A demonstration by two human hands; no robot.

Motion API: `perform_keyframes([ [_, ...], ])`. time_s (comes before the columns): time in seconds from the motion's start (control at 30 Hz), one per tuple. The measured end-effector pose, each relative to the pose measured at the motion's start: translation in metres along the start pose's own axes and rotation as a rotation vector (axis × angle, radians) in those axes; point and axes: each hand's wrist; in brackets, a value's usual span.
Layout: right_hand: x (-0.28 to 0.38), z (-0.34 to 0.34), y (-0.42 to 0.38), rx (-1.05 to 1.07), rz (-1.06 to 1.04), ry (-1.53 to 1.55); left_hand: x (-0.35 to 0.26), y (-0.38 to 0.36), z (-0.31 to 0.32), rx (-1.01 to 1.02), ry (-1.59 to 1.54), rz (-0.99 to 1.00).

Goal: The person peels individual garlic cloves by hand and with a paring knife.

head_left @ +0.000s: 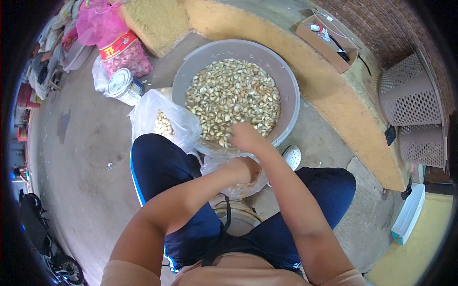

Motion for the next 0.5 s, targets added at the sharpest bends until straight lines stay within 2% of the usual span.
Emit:
perform_keyframes([
  [0.1,0.054,-0.003,0.022,-0.122,-0.261,0.327,0.036,0.041,0.05,-0.412,0.084,0.28],
  [0.13,0.064,-0.008,0.023,-0.164,-0.216,0.356,0.028,0.021,0.031,-0.397,0.263,0.312],
  [0.23,0.072,-0.02,0.025,-0.297,-0.119,0.358,0.029,0.022,0.034,-0.421,0.115,0.25],
  [0.3,0.052,-0.027,0.02,-0.389,-0.107,0.252,0.027,0.029,0.029,-0.195,-0.002,0.076],
  [0.37,0.043,-0.049,-0.002,-0.287,-0.022,0.257,0.028,0.03,0.022,-0.112,-0.149,0.066],
  [0.43,0.015,-0.054,-0.015,-0.266,-0.047,0.249,0.023,0.015,0.003,-0.175,-0.322,0.214],
  [0.47,0.011,-0.063,-0.029,-0.245,-0.005,0.255,0.002,-0.007,-0.024,-0.072,-0.614,0.028],
  [0.5,0.007,-0.071,-0.042,-0.224,0.037,0.261,0.007,-0.003,-0.028,-0.063,-0.778,0.061],
])
Point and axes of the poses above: each hand's wrist, its own y-axis towards the middle knuckle, its own z-axis out of the palm, x = y × z, and after that the axes turned 5 degrees about x, right-handed
